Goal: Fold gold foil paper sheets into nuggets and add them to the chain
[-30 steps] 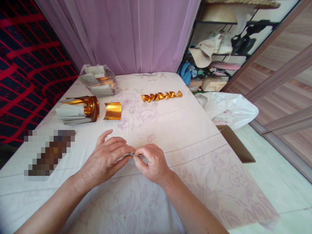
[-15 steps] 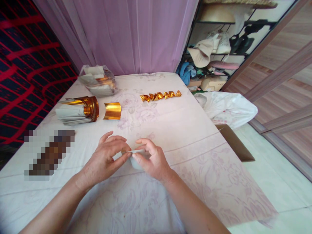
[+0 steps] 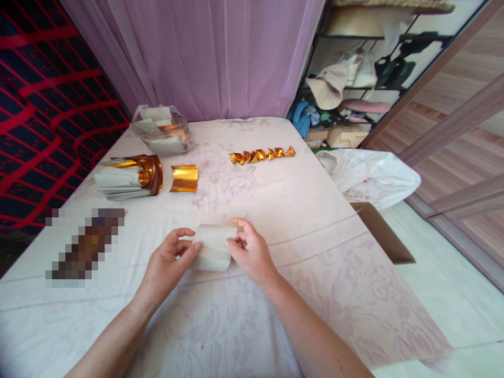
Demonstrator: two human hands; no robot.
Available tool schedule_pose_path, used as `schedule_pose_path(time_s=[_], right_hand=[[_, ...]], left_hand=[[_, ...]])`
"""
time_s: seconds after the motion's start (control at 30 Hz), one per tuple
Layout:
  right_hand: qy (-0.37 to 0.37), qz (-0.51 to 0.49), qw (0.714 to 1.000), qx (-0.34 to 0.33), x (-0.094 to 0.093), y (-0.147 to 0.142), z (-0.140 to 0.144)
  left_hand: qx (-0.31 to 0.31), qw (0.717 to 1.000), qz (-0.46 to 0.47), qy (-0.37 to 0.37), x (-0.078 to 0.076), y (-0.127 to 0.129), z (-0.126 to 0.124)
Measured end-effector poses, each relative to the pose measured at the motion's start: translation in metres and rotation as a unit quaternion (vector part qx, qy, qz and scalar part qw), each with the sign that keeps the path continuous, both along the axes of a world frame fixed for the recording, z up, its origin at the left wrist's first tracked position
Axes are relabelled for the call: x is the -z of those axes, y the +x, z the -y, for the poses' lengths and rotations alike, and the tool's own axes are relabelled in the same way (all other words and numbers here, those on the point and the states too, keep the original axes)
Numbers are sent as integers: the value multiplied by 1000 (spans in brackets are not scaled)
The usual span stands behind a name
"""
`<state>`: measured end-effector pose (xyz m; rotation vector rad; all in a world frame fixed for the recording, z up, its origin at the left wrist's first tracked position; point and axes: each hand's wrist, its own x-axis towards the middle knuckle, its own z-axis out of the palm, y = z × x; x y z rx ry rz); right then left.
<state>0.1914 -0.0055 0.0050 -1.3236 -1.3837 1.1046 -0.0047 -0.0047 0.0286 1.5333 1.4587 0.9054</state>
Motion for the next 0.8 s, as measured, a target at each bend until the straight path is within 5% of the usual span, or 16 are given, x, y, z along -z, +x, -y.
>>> schedule_pose_path(time_s=[0.17, 0.4, 0.57, 0.8], right_hand=[[70, 206, 976, -1, 6, -3, 4], [101, 255, 961, -24, 13, -6, -2], [108, 262, 959, -5, 17, -6, -8], [126, 267, 955, -2, 17, -4, -11]], left_hand=[[28, 973, -220, 56, 11, -6, 20], [69, 921, -355, 145, 16, -12, 18], [80, 908, -351, 214, 13, -13, 11], [219, 904, -296, 218, 17, -17, 12]])
